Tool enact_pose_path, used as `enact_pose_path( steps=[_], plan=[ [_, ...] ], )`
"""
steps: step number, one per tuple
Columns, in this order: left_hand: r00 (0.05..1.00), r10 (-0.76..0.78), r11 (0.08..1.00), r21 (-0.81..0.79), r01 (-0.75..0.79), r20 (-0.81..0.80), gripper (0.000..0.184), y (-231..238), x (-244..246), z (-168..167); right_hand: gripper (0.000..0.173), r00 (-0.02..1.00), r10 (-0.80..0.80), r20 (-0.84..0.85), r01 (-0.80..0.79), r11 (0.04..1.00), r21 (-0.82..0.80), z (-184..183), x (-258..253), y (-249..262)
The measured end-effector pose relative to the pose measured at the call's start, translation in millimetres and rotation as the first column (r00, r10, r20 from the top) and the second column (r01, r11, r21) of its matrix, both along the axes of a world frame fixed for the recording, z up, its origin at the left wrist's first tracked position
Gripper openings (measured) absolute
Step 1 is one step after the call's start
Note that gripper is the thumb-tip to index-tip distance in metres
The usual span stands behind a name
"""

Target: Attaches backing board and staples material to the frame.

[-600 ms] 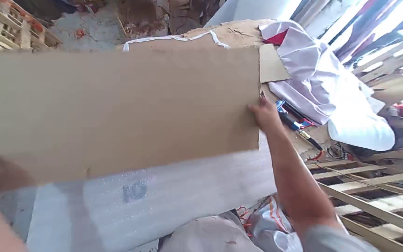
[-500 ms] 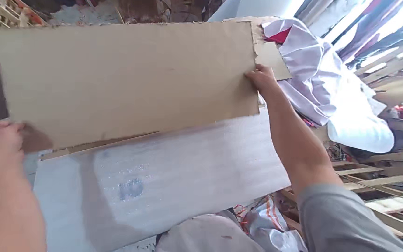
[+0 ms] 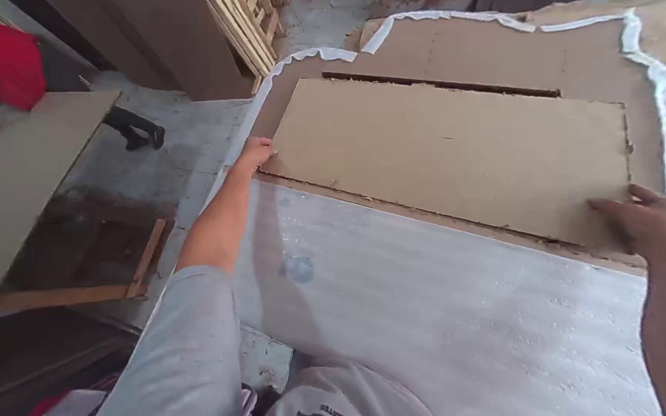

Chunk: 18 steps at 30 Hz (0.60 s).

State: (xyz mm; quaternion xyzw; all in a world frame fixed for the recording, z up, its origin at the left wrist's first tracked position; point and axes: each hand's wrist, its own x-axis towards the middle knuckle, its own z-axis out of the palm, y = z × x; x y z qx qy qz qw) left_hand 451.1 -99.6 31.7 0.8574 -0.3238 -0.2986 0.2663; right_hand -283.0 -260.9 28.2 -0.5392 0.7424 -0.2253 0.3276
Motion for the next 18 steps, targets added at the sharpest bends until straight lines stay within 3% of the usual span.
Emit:
enact_pose_path(
  steps=[4,10,14,18],
  plan=[
    [1.000,-0.017,1.000,-0.001,0.017,0.024,0.050,7.5,-2.9,-5.0,0.075,1.000,-0.005,-0.011,0.005,1.000,0.026,2.1,-4.7,11.5],
    [0.988,0.082,0.980,-0.167,-0.104,-0.131,0.042,9.6,-7.4,10.2,0.075,0.996,-0.048,0.073,0.045,0.998,0.045,20.2,-7.8,7.3],
    [0.995,0.083,0.993,-0.084,-0.087,-0.057,0.040,17.1,-6.7,16.6,0.072,1.000,0.002,-0.004,-0.002,0.998,0.063,20.3,-11.3,13.2],
    [0.996,0.045,0.994,-0.098,-0.037,0.081,0.042,19.3,-10.7,-12.1,0.065,0.998,0.054,-0.028,-0.054,0.999,-0.007,-1.8,-5.7,29.2]
  ],
)
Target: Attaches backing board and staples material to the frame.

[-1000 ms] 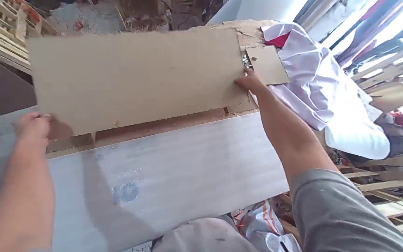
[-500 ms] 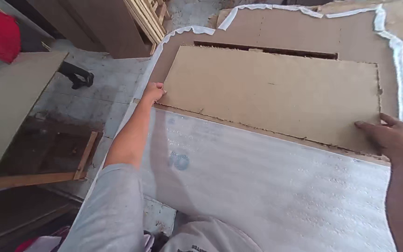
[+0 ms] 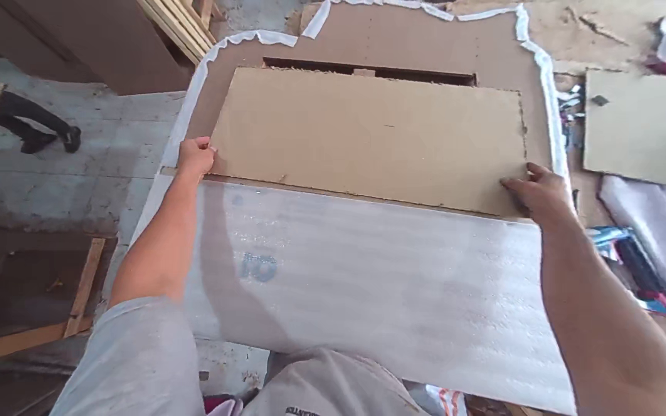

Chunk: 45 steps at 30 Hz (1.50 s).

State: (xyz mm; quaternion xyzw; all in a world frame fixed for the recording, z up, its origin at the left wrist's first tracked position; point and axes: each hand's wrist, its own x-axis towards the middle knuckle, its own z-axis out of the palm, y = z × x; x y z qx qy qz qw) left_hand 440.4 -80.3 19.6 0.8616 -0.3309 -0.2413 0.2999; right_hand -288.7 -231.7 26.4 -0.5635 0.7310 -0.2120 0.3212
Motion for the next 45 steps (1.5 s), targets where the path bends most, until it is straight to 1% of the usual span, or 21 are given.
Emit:
enact_pose_path(
  steps=[3,6,9,13,17,19,20,21,23,25,27,28,30,31,33,34,36,39,42,44,45],
  plan=[
    [1.000,0.023,0.999,-0.030,-0.022,0.011,0.044,-7.8,2.5,-3.3,0.068,0.998,-0.048,0.048,0.049,0.999,-0.017,-1.1,11.6,-16.8],
    [0.996,-0.004,0.999,0.050,-0.001,0.094,0.044,-15.8,-1.5,7.2,0.066,1.000,-0.025,-0.018,0.025,1.000,-0.019,-2.9,16.0,-31.9],
    [0.985,-0.083,0.993,0.101,0.068,0.152,0.044,-5.1,-6.2,9.8,0.068,0.996,0.019,-0.091,-0.021,1.000,-0.013,-2.4,12.9,-25.6],
    [0.985,-0.126,0.985,0.132,0.111,0.114,0.046,3.9,-17.0,4.6,0.071,0.990,0.048,-0.135,-0.049,0.999,-0.004,7.2,1.9,-12.9],
    [0.978,-0.136,0.976,0.190,0.105,0.158,0.048,2.8,0.3,-10.7,0.073,0.978,0.091,-0.186,-0.084,0.995,0.046,8.7,1.7,-19.3],
    [0.947,-0.186,0.965,0.231,0.125,0.262,0.048,3.3,18.0,-35.2,0.077,0.957,0.101,-0.273,-0.082,0.993,0.079,8.3,-3.0,-18.3],
    [0.920,-0.219,0.959,0.245,0.142,0.326,0.048,5.8,14.7,-42.4,0.079,0.933,0.106,-0.345,-0.074,0.992,0.105,8.2,-5.8,-14.9],
    [0.890,-0.253,0.958,0.228,0.175,0.379,0.046,8.6,-2.4,-42.9,0.079,0.912,0.103,-0.396,-0.058,0.991,0.123,8.7,-7.6,-10.6],
    [0.834,-0.361,0.932,0.143,0.332,0.417,0.046,13.7,-64.3,-37.9,0.074,0.894,0.110,-0.434,-0.057,0.989,0.134,8.5,-11.6,1.9],
    [0.720,-0.507,0.839,0.081,0.538,0.473,0.050,9.1,-140.6,-40.3,0.066,0.888,0.143,-0.436,-0.111,0.989,0.100,8.2,-23.4,15.0],
    [0.594,-0.634,0.701,0.045,0.712,0.495,0.055,-3.4,-214.7,-49.0,0.059,0.902,0.105,-0.418,-0.114,0.993,0.003,13.8,-48.1,43.4],
    [0.536,-0.684,0.628,0.025,0.778,0.494,0.056,-10.9,-250.6,-50.9,0.055,0.904,0.037,-0.425,-0.067,0.996,-0.056,17.9,-66.1,63.5],
    [0.451,-0.758,0.511,0.001,0.859,0.472,0.056,-25.5,-316.2,-49.7,0.049,0.861,-0.110,-0.496,0.055,0.991,-0.124,15.8,-110.3,107.5],
    [0.417,-0.783,0.472,0.005,0.882,0.461,0.055,-32.2,-344.1,-48.3,0.049,0.837,-0.148,-0.527,0.107,0.988,-0.108,6.7,-133.7,127.4],
    [0.368,-0.823,0.418,0.021,0.908,0.433,0.054,-44.5,-390.2,-44.1,0.059,0.836,-0.158,-0.525,0.191,0.981,0.010,-16.6,-170.0,155.8],
    [0.352,-0.837,0.399,0.027,0.917,0.418,0.053,-51.7,-410.0,-41.8,0.061,0.844,-0.157,-0.513,0.209,0.977,0.046,-26.8,-183.1,163.2],
    [0.346,-0.857,0.384,0.027,0.923,0.382,0.051,-66.2,-442.8,-37.6,0.063,0.839,-0.141,-0.525,0.186,0.982,0.033,-36.3,-197.2,165.1],
    [0.359,-0.859,0.402,0.047,0.914,0.365,0.050,-79.7,-476.6,-35.8,0.076,0.762,-0.144,-0.631,0.146,0.988,-0.048,-42.2,-206.8,155.7],
    [0.355,-0.847,0.402,0.042,0.915,0.396,0.049,-80.7,-487.5,-41.6,0.073,0.772,-0.092,-0.629,0.140,0.990,0.027,-51.1,-231.7,142.0],
    [0.349,-0.849,0.395,0.036,0.918,0.397,0.050,-81.7,-486.3,-45.1,0.073,0.781,0.009,-0.624,0.058,0.995,0.086,-48.6,-246.4,130.9],
    [0.352,-0.848,0.397,0.035,0.917,0.396,0.051,-82.5,-485.2,-45.0,0.078,0.776,0.076,-0.627,0.013,0.991,0.136,-41.5,-248.3,122.7]
  ],
)
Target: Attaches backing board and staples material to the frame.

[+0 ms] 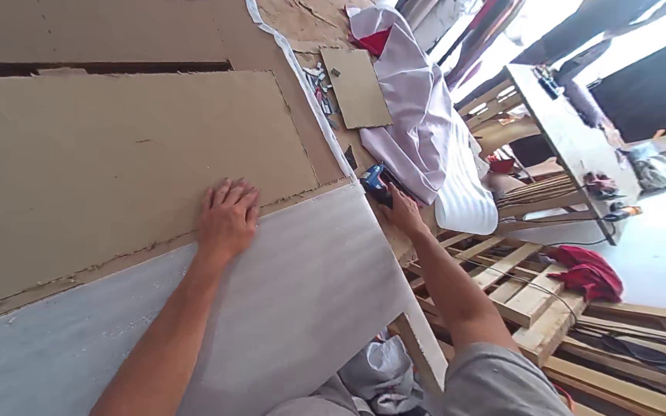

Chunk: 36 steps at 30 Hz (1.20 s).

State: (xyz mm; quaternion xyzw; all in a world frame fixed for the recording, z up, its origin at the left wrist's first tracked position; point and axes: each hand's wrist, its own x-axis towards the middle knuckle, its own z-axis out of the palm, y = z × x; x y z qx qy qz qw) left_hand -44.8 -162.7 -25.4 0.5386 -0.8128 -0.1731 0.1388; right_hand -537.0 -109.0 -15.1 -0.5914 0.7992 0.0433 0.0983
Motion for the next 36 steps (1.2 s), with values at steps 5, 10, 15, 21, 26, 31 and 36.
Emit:
enact_pose_path(
  steps=[5,10,15,21,26,31,36],
  plan=[
    [1.000,0.019,1.000,0.025,-0.018,-0.020,0.051,1.6,1.4,0.7,0.062,0.984,-0.171,0.049,0.162,0.975,0.152,63.2,12.6,-24.1],
    [0.999,0.009,0.998,0.066,-0.006,-0.038,0.051,1.6,0.5,3.4,0.034,0.845,-0.233,0.481,0.254,0.967,0.021,148.2,59.1,-64.8],
    [0.999,0.014,0.998,0.069,-0.010,-0.053,0.050,1.2,3.7,5.7,0.025,0.713,-0.102,0.693,0.112,0.993,0.030,181.2,196.9,-186.0],
    [0.999,0.005,0.998,0.058,-0.002,-0.048,0.051,2.2,3.4,3.4,0.016,0.706,-0.172,0.687,0.094,0.984,0.150,144.4,273.3,-316.0],
    [0.999,0.009,0.996,0.087,-0.006,-0.033,0.051,1.5,4.1,5.9,0.015,0.718,-0.199,0.667,0.102,0.978,0.182,122.4,283.1,-359.4],
    [0.998,0.003,0.996,0.091,0.002,-0.058,0.052,0.9,3.3,6.4,0.017,0.714,-0.275,0.644,0.136,0.956,0.258,124.7,271.6,-325.2],
    [0.999,-0.002,0.992,0.125,0.008,-0.051,0.052,0.4,3.3,8.9,0.019,0.673,-0.383,0.633,0.211,0.919,0.333,132.2,259.9,-230.2]
  ],
)
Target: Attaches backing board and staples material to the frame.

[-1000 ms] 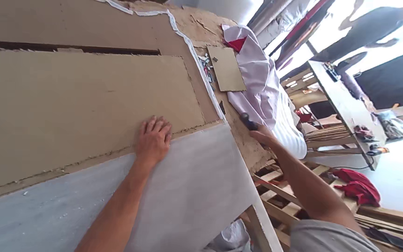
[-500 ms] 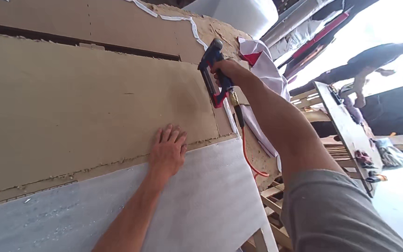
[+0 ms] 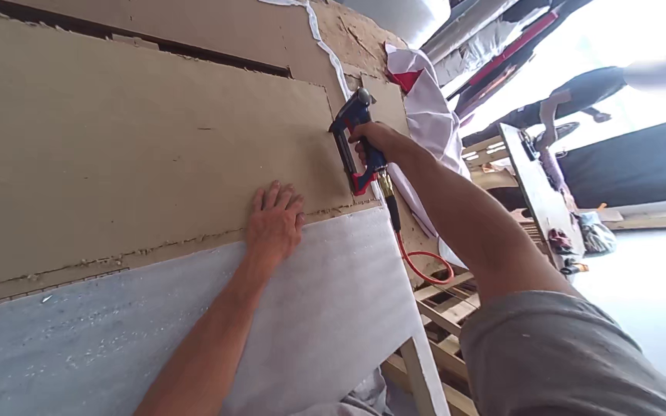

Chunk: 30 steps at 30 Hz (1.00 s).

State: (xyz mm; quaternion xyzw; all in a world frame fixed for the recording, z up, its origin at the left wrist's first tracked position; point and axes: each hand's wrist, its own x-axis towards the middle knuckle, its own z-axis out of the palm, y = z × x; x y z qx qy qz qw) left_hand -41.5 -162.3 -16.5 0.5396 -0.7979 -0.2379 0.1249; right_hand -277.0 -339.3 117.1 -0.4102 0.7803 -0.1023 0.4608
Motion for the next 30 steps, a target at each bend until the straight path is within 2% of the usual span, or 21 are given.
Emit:
enact_pose_path(
  steps=[9,13,16,20,27,30],
  plan=[
    [0.999,-0.004,0.999,-0.054,0.003,-0.034,0.051,3.0,0.6,-0.6,0.022,0.995,-0.091,0.039,0.087,0.993,0.085,4.0,-21.3,155.2],
    [0.998,-0.051,0.997,-0.052,0.048,-0.040,0.054,4.5,7.9,0.1,0.021,0.991,-0.130,0.032,0.127,0.989,0.077,4.2,-20.1,196.7],
    [0.996,-0.080,0.994,-0.081,0.077,-0.037,0.053,14.3,31.1,-2.5,0.022,0.982,-0.184,0.047,0.182,0.982,0.042,1.9,-15.7,216.5],
    [1.000,-0.016,0.980,-0.199,0.014,-0.010,0.054,46.4,103.2,-9.1,0.019,0.968,-0.224,0.109,0.228,0.973,-0.021,5.3,-13.7,221.5],
    [0.969,0.246,0.945,-0.230,-0.234,0.025,0.062,115.4,262.4,-15.6,0.024,0.972,-0.225,0.062,0.229,0.971,-0.061,12.0,-15.8,215.6],
    [0.932,0.356,0.917,-0.215,-0.336,0.062,0.063,128.4,308.1,-14.9,0.022,0.987,-0.153,0.044,0.157,0.982,-0.101,16.4,15.1,196.7]
  ],
)
